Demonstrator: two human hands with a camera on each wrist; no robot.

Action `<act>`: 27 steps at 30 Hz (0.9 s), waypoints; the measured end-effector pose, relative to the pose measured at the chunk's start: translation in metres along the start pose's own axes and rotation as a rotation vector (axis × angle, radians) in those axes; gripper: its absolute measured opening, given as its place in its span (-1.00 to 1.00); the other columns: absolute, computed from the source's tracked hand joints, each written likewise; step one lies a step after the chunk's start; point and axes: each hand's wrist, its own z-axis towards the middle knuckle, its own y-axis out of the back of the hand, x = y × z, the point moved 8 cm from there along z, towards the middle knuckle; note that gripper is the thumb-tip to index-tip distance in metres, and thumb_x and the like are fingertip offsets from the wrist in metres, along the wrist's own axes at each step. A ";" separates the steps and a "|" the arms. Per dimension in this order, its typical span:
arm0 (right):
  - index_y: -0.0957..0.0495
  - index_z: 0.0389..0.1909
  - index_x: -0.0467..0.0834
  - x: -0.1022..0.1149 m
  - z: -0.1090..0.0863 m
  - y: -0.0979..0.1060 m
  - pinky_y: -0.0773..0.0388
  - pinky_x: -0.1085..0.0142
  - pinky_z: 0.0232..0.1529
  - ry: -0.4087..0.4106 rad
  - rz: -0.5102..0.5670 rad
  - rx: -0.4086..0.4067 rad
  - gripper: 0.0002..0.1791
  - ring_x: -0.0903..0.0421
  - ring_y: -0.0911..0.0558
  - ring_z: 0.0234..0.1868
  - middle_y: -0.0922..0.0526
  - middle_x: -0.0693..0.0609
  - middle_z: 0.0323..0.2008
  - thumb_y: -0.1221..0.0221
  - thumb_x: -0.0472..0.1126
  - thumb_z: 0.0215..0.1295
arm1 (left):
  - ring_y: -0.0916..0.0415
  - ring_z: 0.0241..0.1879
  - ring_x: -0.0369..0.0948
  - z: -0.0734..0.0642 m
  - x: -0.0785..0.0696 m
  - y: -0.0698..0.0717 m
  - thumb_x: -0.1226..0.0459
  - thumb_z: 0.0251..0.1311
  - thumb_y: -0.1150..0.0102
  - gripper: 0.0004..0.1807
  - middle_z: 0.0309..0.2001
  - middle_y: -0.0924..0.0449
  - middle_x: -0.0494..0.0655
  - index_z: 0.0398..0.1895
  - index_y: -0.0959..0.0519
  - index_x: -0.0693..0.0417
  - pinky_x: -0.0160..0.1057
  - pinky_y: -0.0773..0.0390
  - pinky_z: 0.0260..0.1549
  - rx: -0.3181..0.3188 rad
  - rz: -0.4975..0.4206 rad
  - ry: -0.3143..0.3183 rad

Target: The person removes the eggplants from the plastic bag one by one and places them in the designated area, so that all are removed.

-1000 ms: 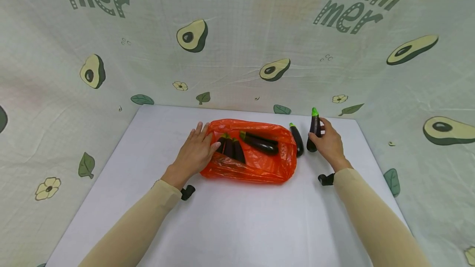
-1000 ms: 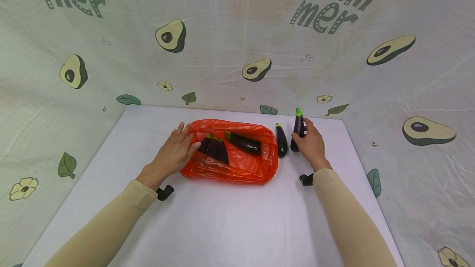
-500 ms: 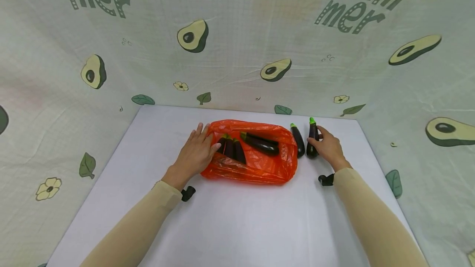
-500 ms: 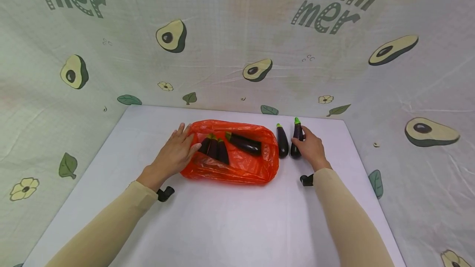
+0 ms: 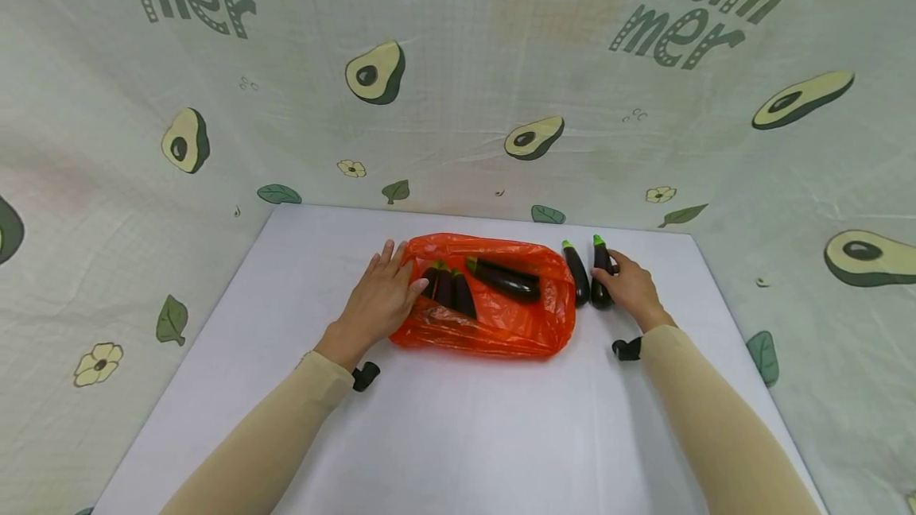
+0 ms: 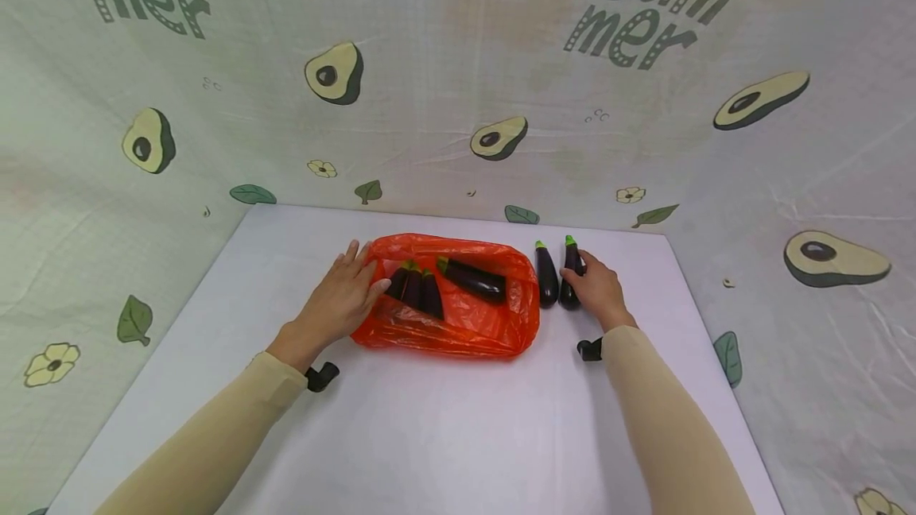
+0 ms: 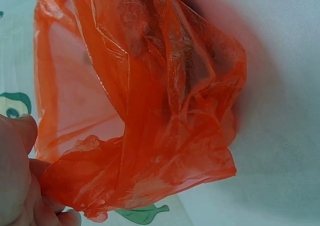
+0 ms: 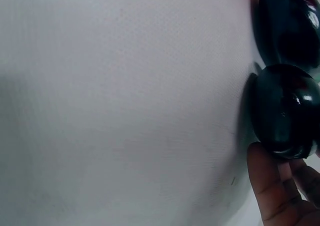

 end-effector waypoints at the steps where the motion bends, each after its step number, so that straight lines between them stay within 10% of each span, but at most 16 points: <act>1: -0.10 0.65 -0.26 0.000 0.000 0.000 -0.41 -0.33 0.37 0.001 -0.001 -0.001 -0.16 -0.43 -0.47 0.33 -0.40 -0.52 0.40 -0.03 0.16 0.60 | 0.26 0.70 0.19 0.000 0.000 0.000 -0.11 0.66 0.22 -0.24 0.69 0.03 0.24 0.59 -0.26 0.32 0.20 0.08 0.64 -0.001 0.000 0.000; 27: -0.17 0.58 -0.39 -0.004 -0.001 -0.009 -0.44 -0.27 0.38 -0.029 0.005 -0.016 -0.09 -0.39 -0.52 0.31 -0.46 -0.50 0.37 0.06 0.29 0.61 | 0.25 0.70 0.18 -0.001 -0.001 0.001 -0.11 0.67 0.24 -0.24 0.68 0.01 0.24 0.58 -0.28 0.33 0.18 0.10 0.65 -0.006 -0.015 -0.005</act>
